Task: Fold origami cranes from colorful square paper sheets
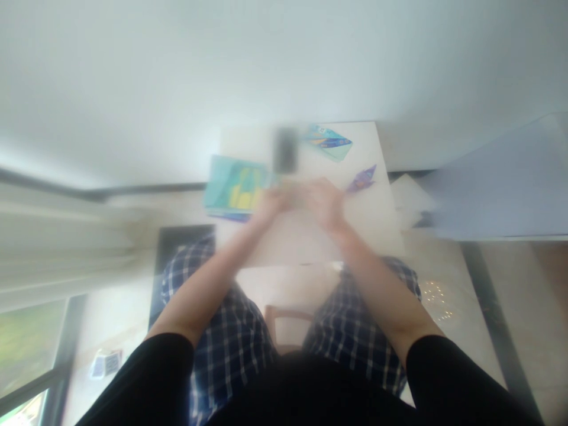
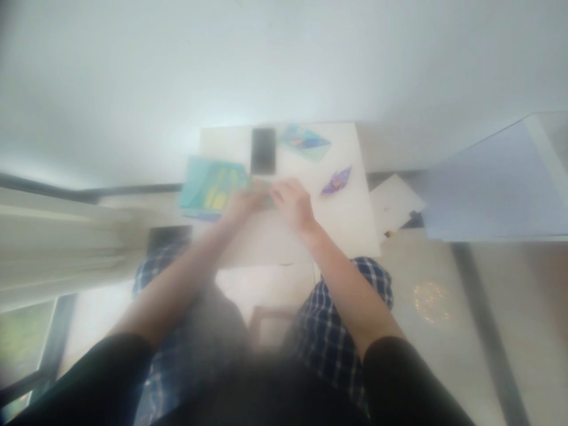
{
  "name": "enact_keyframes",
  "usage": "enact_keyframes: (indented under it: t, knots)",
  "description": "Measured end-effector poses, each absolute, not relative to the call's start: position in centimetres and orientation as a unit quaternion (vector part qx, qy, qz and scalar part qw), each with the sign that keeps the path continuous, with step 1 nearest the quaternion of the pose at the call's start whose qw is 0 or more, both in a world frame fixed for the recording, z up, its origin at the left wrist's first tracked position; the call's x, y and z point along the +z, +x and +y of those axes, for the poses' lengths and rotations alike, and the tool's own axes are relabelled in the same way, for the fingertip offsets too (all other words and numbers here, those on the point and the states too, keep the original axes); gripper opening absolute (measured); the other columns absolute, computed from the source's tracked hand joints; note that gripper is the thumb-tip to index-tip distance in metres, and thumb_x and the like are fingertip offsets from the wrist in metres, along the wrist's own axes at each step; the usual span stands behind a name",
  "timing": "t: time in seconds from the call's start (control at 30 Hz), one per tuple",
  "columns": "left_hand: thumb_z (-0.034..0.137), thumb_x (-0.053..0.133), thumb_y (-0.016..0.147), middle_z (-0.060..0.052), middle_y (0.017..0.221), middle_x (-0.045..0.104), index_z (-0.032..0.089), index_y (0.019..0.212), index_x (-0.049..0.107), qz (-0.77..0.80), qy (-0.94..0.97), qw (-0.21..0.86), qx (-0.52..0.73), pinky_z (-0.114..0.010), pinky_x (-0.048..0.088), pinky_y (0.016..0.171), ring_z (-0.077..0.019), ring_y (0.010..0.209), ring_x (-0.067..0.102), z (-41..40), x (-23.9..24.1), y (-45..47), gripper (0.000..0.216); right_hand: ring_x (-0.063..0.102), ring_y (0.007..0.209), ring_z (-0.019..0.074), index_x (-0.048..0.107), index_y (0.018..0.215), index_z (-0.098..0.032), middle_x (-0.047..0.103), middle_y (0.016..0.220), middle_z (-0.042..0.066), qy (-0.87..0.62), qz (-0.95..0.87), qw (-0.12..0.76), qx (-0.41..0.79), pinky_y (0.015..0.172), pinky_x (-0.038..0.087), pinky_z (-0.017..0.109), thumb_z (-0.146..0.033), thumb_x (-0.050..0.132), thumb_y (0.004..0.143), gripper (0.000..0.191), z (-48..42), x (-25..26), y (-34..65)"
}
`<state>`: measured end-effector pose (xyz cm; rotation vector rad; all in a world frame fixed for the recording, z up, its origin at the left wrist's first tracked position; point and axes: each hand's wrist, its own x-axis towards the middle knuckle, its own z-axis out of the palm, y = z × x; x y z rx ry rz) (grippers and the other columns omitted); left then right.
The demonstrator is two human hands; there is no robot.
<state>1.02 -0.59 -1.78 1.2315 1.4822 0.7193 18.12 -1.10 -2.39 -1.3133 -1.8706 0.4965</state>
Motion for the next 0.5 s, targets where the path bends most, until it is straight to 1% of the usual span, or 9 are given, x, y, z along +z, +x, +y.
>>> enact_keyframes:
  t: [0.07, 0.13, 0.23, 0.33, 0.4, 0.5]
  knots:
    - [0.032, 0.067, 0.077, -0.011, 0.100, 0.075, 0.013, 0.090, 0.074, 0.605, 0.508, 0.523, 0.319, -0.029, 0.053, 0.086, -0.0245, 0.100, 0.068, -0.7, -1.9, 1.0, 0.024, 0.063, 0.095, 0.0205, 0.073, 0.087, -0.023, 0.070, 0.093, 0.007, -0.497, -0.751, 0.382, 0.207, 0.090, 0.050, 0.035, -0.027, 0.053, 0.088, 0.021, -1.1, -2.3, 18.0]
    - [0.036, 0.067, 0.078, -0.012, 0.102, 0.074, 0.012, 0.093, 0.073, 0.600, 0.493, 0.538, 0.327, -0.029, 0.054, 0.084, -0.0243, 0.099, 0.069, -0.8, -2.0, 0.9, 0.029, 0.064, 0.096, 0.0202, 0.073, 0.088, -0.022, 0.071, 0.095, 0.007, -0.490, -0.749, 0.383, 0.229, 0.092, 0.050, 0.035, -0.028, 0.053, 0.088, 0.021, -1.1, -2.1, 17.9]
    - [0.045, 0.070, 0.075, -0.011, 0.092, 0.075, 0.014, 0.089, 0.074, 0.622, 0.479, 0.535, 0.310, -0.028, 0.055, 0.074, -0.0246, 0.090, 0.070, -0.6, -2.1, 0.9, 0.034, 0.065, 0.097, 0.0196, 0.072, 0.094, -0.022, 0.072, 0.100, 0.006, -0.517, -0.698, 0.402, 0.290, 0.093, 0.050, 0.034, -0.034, 0.053, 0.088, 0.023, -0.9, -1.8, 18.0]
    - [0.053, 0.072, 0.072, -0.009, 0.081, 0.075, 0.015, 0.082, 0.074, 0.637, 0.482, 0.522, 0.298, -0.028, 0.055, 0.068, -0.0243, 0.083, 0.070, -0.3, -2.0, 0.8, 0.039, 0.066, 0.096, 0.0183, 0.068, 0.103, -0.021, 0.072, 0.103, 0.003, -0.548, -0.628, 0.422, 0.356, 0.092, 0.050, 0.033, -0.040, 0.058, 0.084, 0.028, -0.4, -1.6, 18.5]
    - [0.054, 0.072, 0.070, -0.009, 0.079, 0.075, 0.015, 0.079, 0.074, 0.630, 0.489, 0.525, 0.298, -0.028, 0.056, 0.068, -0.0238, 0.080, 0.070, -0.1, -1.9, 0.6, 0.039, 0.066, 0.093, 0.0180, 0.068, 0.099, -0.020, 0.073, 0.098, 0.003, -0.550, -0.610, 0.415, 0.391, 0.091, 0.051, 0.034, -0.042, 0.064, 0.079, 0.029, 0.0, -1.7, 18.9]
    - [0.049, 0.074, 0.069, -0.008, 0.082, 0.075, 0.015, 0.082, 0.075, 0.602, 0.499, 0.537, 0.316, -0.028, 0.057, 0.070, -0.0234, 0.082, 0.071, -0.1, -1.9, 0.4, 0.036, 0.066, 0.088, 0.0181, 0.070, 0.093, -0.018, 0.073, 0.092, 0.005, -0.536, -0.609, 0.387, 0.438, 0.089, 0.051, 0.035, -0.045, 0.072, 0.071, 0.035, 0.5, -1.5, 19.5]
